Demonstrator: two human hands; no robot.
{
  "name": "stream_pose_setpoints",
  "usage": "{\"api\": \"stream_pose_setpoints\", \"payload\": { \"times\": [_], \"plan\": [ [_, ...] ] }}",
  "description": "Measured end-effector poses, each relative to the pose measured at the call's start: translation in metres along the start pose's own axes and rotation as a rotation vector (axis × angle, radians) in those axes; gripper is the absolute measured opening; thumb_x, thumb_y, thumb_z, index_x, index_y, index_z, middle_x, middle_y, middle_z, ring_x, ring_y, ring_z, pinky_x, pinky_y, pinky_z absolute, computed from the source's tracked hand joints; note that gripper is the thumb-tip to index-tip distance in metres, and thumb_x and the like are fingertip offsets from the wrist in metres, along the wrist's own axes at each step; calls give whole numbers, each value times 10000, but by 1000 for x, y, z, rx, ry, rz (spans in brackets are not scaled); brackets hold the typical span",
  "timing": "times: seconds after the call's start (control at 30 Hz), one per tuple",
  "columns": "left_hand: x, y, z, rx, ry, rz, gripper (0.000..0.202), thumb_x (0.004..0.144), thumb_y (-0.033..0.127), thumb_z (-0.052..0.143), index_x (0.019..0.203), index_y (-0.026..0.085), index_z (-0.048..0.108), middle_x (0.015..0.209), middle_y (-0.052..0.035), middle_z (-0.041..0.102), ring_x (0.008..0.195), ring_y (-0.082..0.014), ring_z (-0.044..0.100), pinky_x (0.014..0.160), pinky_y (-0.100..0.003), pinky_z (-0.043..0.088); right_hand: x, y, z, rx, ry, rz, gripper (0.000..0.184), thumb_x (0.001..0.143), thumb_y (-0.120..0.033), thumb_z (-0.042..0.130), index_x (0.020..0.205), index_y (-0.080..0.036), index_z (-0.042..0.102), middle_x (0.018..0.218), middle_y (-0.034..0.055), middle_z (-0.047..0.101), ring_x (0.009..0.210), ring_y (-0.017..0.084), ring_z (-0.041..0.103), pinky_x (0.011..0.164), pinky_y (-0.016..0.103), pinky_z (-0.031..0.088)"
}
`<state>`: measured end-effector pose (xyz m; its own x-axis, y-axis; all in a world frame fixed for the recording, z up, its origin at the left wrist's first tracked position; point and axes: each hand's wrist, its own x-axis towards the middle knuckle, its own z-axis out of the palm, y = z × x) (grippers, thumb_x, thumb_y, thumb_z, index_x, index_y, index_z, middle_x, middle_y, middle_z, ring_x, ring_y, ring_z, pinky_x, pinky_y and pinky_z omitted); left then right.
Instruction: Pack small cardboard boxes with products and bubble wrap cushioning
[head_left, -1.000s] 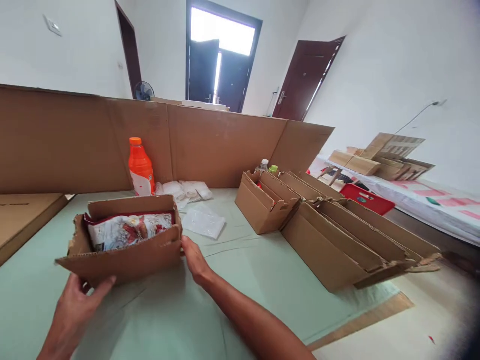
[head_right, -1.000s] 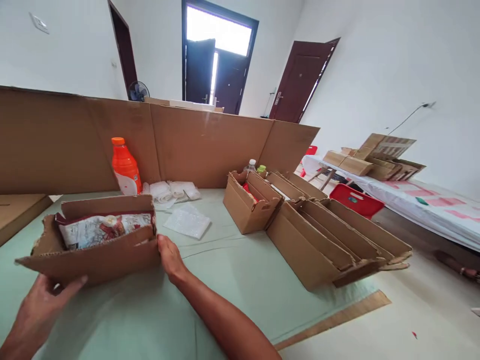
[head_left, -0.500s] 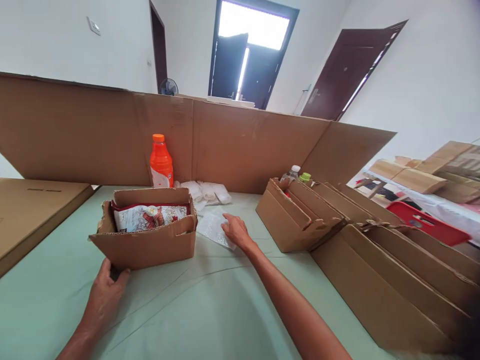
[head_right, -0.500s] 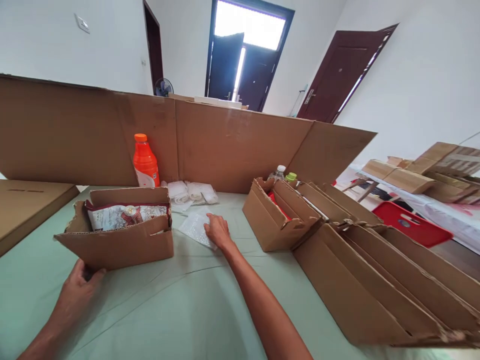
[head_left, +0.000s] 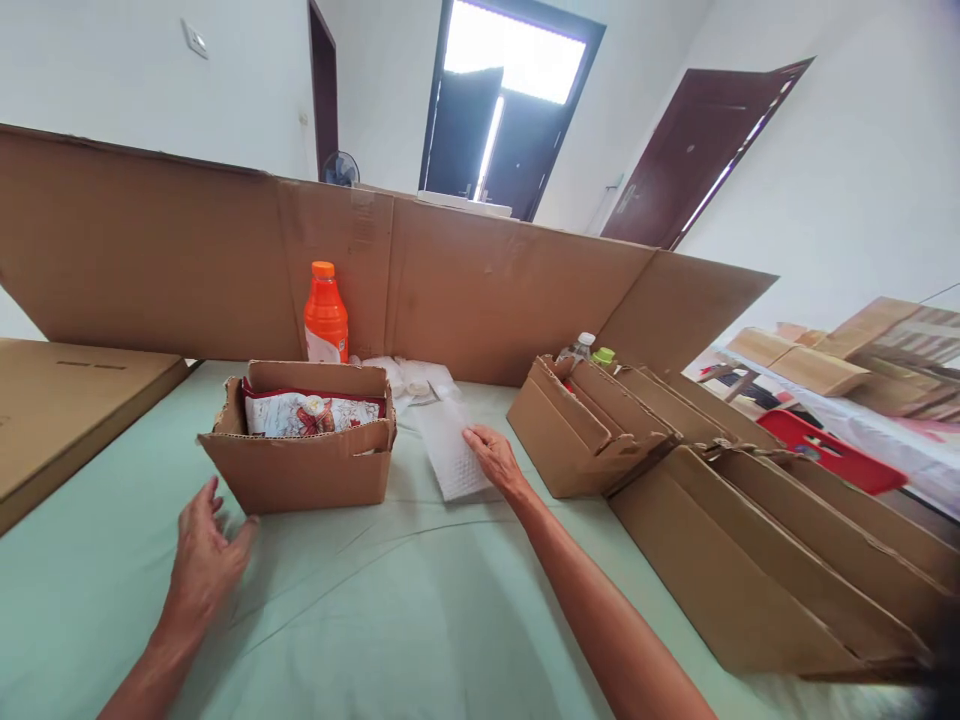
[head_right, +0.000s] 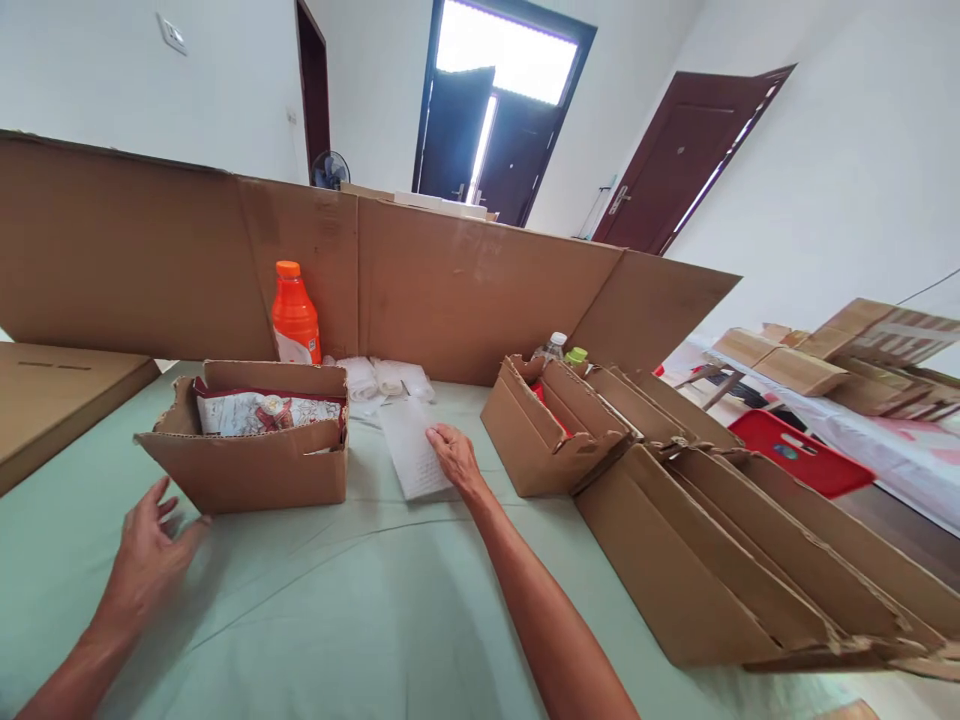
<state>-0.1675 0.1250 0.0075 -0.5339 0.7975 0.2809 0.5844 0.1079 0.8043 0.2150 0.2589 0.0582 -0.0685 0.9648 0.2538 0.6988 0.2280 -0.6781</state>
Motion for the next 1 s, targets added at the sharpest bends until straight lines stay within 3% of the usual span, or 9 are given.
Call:
{"api": "stream_pose_setpoints", "payload": {
  "times": [0.1,0.17,0.23,0.33,0.47,0.57,0.67,0.83,1.0],
  "plan": [
    [-44,25,-15,-23,77,43,768,829,511,532,1527,326,271,1473,-93,457,1307,-383,490,938,-565,554,-28,-13,1,101,79,-46,484,938,-516,397,916,-168,733,880,65,713,848,232,644,775,320,500],
    [-78,43,-14,-107,1,136,602,869,471,513,1452,408,377,1399,-39,531,1261,-337,542,998,-546,532,-55,-26,8,157,107,-75,489,957,-528,399,984,-175,736,946,75,720,901,233,643,819,327,507],
    [-102,59,0,-174,-170,201,540,859,416,553,1388,340,471,1367,-49,575,1236,-307,580,1052,-525,498,-87,-38,17,222,119,-110,444,977,-504,426,1065,-200,737,1083,85,720,1011,238,642,910,346,503],
    [-116,76,29,-278,-353,134,590,845,372,594,1399,208,472,1339,-112,615,1188,-268,622,993,-441,530,-136,-47,26,292,40,-171,353,977,-460,503,1183,-272,720,1292,76,668,1196,242,605,1047,391,459],
    [-118,84,48,-391,-484,128,300,899,346,530,1113,187,667,1003,-68,722,954,-201,674,853,-331,541,-173,-34,17,378,-143,-179,493,958,-585,475,1330,-304,635,1443,78,571,1366,271,492,1140,460,385],
    [-126,83,40,-398,-498,160,216,895,318,516,886,199,697,838,-35,687,821,-177,647,772,-295,524,-169,-18,6,463,-151,-29,652,926,-656,463,1444,-264,515,1490,116,519,1370,293,486,1098,480,425],
    [-139,79,25,-417,-536,228,193,875,237,515,900,208,705,863,-44,701,832,-183,661,758,-297,531,-149,-13,8,468,-210,88,766,825,-629,617,1449,-207,480,1372,147,612,1213,289,613,962,427,525],
    [-163,70,4,-396,-659,586,406,617,35,487,934,226,654,1052,-69,731,1061,-244,660,924,-407,526,-107,-21,33,271,-192,112,499,852,-466,559,1229,-145,626,952,72,725,846,225,671,741,339,543],
    [-175,70,-2,-263,-825,703,418,619,5,447,931,225,618,942,-60,737,986,-240,673,949,-444,487,-82,-17,33,54,-24,168,546,734,-240,654,1264,-117,605,1196,169,671,1141,335,565,1041,521,377]
  ]
}}
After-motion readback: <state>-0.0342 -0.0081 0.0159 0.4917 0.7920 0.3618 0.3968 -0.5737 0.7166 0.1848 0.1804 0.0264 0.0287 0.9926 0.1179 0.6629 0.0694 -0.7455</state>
